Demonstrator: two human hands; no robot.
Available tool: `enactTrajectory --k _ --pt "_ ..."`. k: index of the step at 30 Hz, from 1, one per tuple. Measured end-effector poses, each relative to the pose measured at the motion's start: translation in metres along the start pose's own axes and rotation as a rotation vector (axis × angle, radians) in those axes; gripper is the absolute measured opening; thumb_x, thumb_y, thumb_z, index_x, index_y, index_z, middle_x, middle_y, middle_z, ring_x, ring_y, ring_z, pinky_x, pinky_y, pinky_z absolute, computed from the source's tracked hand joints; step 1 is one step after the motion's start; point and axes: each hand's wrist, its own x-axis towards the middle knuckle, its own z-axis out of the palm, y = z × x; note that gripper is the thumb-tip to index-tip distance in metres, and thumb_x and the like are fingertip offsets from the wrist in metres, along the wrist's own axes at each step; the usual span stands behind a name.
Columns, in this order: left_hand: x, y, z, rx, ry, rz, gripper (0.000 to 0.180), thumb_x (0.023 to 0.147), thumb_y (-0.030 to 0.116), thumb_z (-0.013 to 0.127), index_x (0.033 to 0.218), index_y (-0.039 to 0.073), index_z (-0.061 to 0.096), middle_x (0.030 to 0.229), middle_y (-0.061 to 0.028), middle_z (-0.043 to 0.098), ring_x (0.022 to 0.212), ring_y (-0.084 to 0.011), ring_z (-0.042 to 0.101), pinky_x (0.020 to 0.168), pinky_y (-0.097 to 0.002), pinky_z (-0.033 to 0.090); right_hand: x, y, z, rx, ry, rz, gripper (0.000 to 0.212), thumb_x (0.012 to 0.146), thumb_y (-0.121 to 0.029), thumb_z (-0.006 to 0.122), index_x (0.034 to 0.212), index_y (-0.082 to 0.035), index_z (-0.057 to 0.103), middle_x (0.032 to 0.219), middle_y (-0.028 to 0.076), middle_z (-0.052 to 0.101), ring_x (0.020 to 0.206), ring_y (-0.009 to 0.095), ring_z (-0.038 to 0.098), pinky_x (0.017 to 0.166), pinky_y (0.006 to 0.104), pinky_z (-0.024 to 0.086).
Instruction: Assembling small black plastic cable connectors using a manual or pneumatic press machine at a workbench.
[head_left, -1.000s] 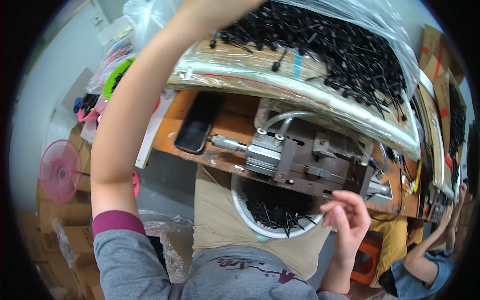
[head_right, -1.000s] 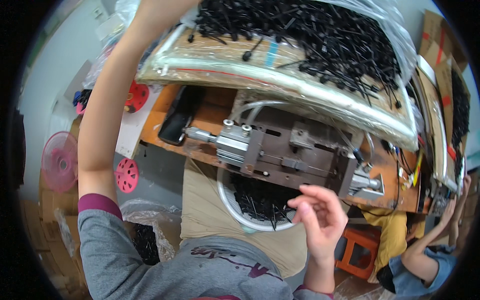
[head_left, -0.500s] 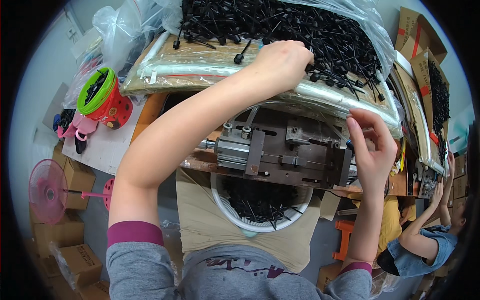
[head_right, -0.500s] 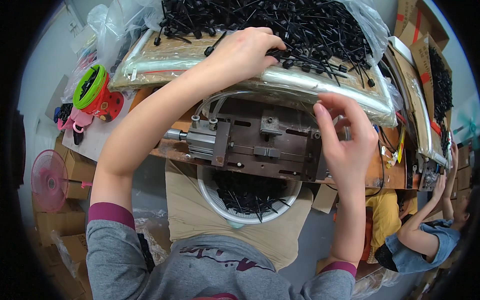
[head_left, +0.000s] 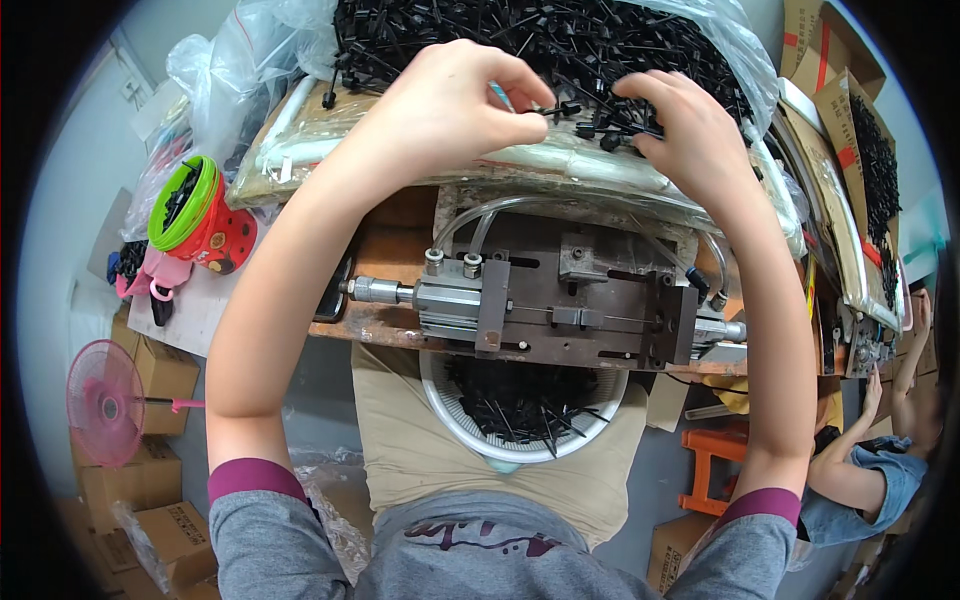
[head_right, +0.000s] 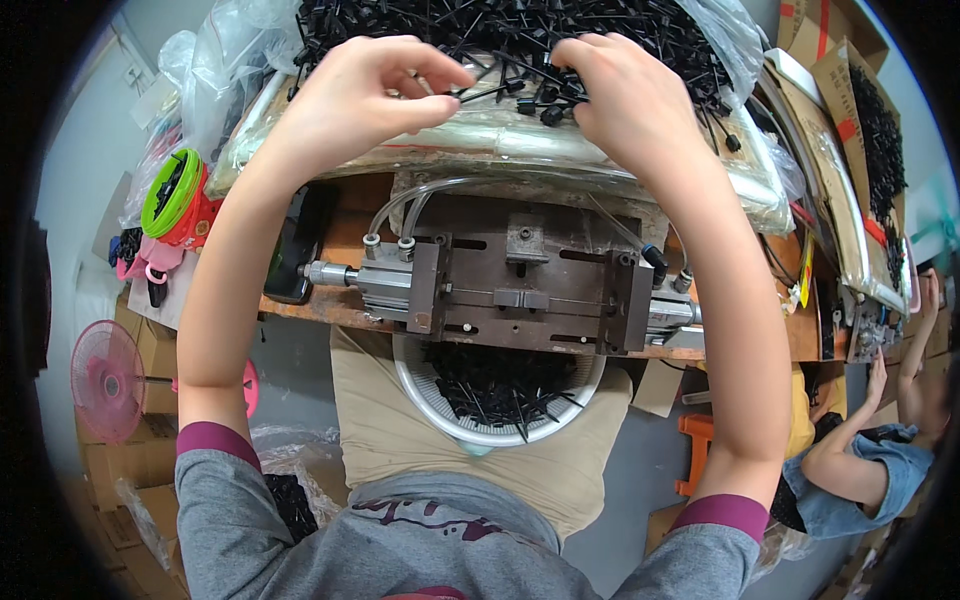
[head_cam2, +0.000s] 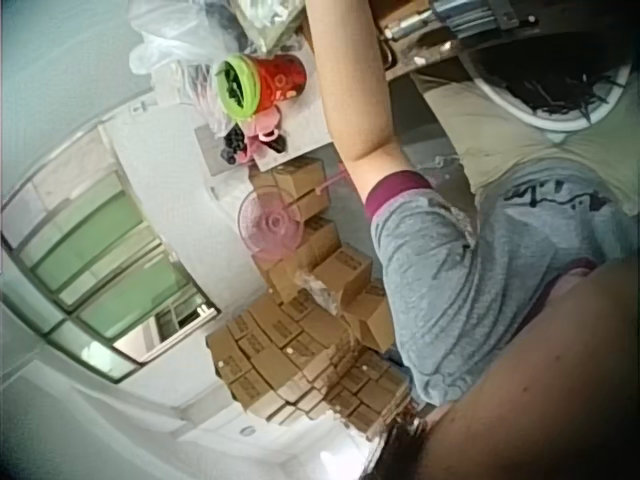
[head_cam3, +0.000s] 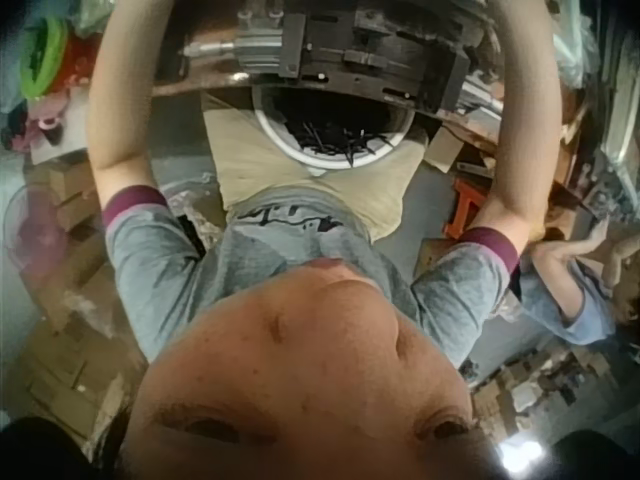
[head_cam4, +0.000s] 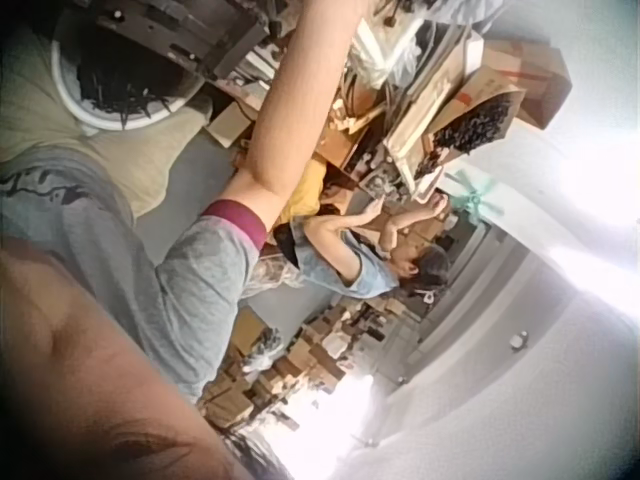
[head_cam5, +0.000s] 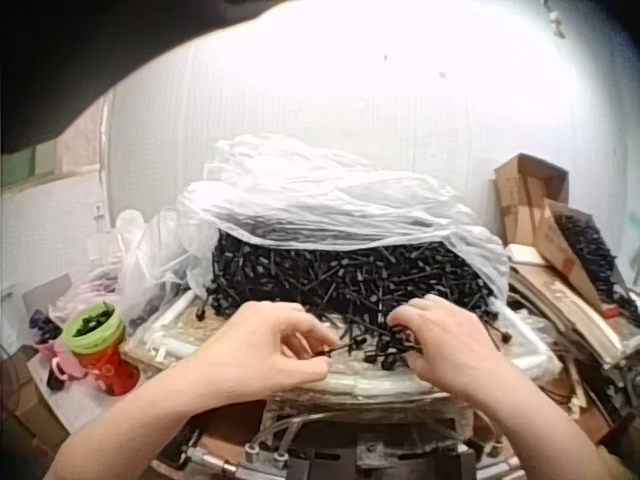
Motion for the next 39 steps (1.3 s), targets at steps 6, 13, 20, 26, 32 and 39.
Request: enactTrajectory --k 6,13,20,26,32,39 --pt "-0.061 0.042 0.007 -0.207 0.098 0.063 0.020 0.077 0.000 0.078 0.097 0.000 0.073 0.104 -0.0085 0.063 0.084 -0.0108 0.065 0.066 -0.0232 0.059 0.037 -0.002 0.021 0.129 -0.427 0.214 0.053 0.065 0.007 0.066 0.116 -0.004 0.060 0.107 0.016 0.069 0.104 0.034 0.065 0.090 0.0408 0.052" --pt "-0.125 0.068 0.041 -0.251 0.091 0.076 0.031 0.067 0.004 0.086 0.097 0.004 0.075 0.111 -0.0109 0.066 0.096 -0.0212 0.067 0.076 -0.0305 0.057 0.049 -0.010 0.013 0.104 -0.568 0.098 0.049 0.066 0.008 0.067 0.110 -0.011 0.067 0.103 0.013 0.072 0.101 0.033 0.068 0.084 0.0443 0.055" --pt "-0.154 0.068 0.087 -0.354 0.020 0.077 0.031 0.073 0.003 0.082 0.102 0.001 0.072 0.117 -0.0141 0.064 0.096 -0.0217 0.067 0.073 -0.0296 0.059 0.052 0.004 0.019 -0.023 -0.543 -0.021 0.038 0.057 0.003 0.076 0.094 -0.006 0.073 0.090 0.007 0.067 0.082 0.029 0.067 0.075 0.0412 0.056" --pt "-0.171 0.067 0.114 -0.307 0.029 0.025 0.025 0.075 0.003 0.079 0.097 -0.001 0.070 0.118 -0.0157 0.064 0.085 -0.0196 0.069 0.070 -0.0305 0.058 0.081 -0.036 -0.033 0.059 -0.995 0.233 0.021 0.072 0.001 0.065 0.090 -0.004 0.074 0.094 0.018 0.071 0.077 0.032 0.069 0.068 0.0402 0.056" --pt "-0.166 0.072 0.129 -0.110 0.098 0.073 0.027 0.072 0.005 0.080 0.097 0.000 0.070 0.123 -0.0149 0.064 0.090 -0.0236 0.069 0.075 -0.0316 0.058 0.065 0.006 -0.006 -0.051 -0.730 -0.054 0.024 0.070 -0.002 0.069 0.094 0.000 0.074 0.088 0.018 0.072 0.085 0.032 0.070 0.072 0.0415 0.056" --pt "-0.166 0.069 0.143 0.058 0.149 0.111 0.025 0.073 0.008 0.078 0.096 0.001 0.070 0.129 -0.0168 0.063 0.092 -0.0259 0.069 0.079 -0.0334 0.057 0.073 -0.017 -0.017 0.004 -0.898 0.073 0.015 0.068 -0.002 0.070 0.082 0.002 0.072 0.079 0.019 0.069 0.079 0.032 0.069 0.069 0.0413 0.055"
